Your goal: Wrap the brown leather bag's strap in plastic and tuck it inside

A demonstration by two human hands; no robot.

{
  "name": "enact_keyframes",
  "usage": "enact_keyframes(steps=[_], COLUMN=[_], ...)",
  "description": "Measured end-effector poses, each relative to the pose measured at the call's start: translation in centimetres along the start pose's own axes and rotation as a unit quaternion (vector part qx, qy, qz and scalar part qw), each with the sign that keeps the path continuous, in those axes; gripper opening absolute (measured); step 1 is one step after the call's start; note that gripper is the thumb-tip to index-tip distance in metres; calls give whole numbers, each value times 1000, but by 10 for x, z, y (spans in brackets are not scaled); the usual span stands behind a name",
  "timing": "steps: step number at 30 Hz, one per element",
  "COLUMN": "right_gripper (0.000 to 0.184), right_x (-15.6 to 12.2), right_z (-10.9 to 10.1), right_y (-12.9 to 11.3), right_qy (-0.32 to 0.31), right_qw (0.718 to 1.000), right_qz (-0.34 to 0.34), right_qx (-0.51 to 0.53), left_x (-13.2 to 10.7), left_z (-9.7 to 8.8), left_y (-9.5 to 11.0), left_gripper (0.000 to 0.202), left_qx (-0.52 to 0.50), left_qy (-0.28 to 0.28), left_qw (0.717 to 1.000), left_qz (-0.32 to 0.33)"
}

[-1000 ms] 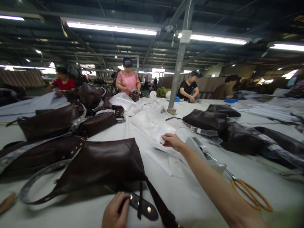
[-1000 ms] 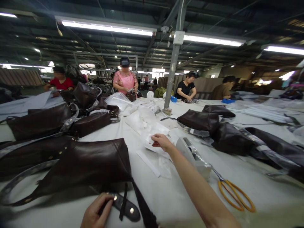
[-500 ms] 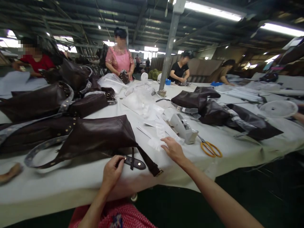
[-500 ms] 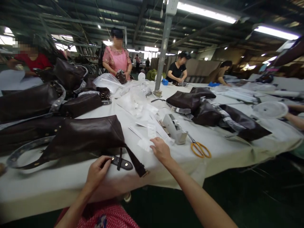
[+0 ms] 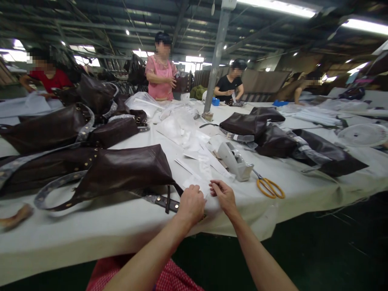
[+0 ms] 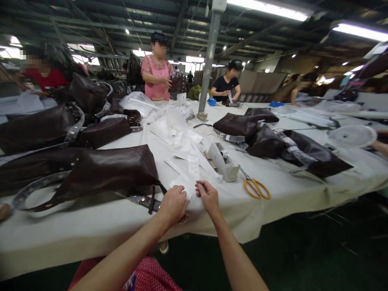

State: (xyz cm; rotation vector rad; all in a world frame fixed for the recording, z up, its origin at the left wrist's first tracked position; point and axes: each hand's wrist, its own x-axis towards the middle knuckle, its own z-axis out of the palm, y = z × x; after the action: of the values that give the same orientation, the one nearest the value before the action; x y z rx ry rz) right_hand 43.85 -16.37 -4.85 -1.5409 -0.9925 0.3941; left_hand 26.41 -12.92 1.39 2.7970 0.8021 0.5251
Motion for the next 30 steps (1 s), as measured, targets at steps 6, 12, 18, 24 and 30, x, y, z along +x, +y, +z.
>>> enact_keyframes(steps=[6, 12, 18, 24, 30], right_gripper=[45, 42, 39, 35, 35], right_x=[-3, -4, -4, -7, -7], right_z=[-1, -2, -1, -1, -2], right_y=[-5, -6, -7, -10, -11], right_qy=[13, 11, 7, -17, -24], right_qw=[997, 994, 994, 995, 996], right_qz=[19, 37, 34, 29, 25], right_qx=[75, 101, 107, 94, 84], left_x=[21, 16, 22, 25, 31], left_z=[30, 30, 25, 22, 30], left_y=[9, -4, -14, -29, -31], left_gripper=[23, 25, 17, 21, 8], left_qx=[8, -52, -171, -335, -503], left_qy=[-32, -4, 19, 36, 95], left_qw=[998, 996, 977, 931, 835], left_qz=[-53, -79, -130, -143, -202])
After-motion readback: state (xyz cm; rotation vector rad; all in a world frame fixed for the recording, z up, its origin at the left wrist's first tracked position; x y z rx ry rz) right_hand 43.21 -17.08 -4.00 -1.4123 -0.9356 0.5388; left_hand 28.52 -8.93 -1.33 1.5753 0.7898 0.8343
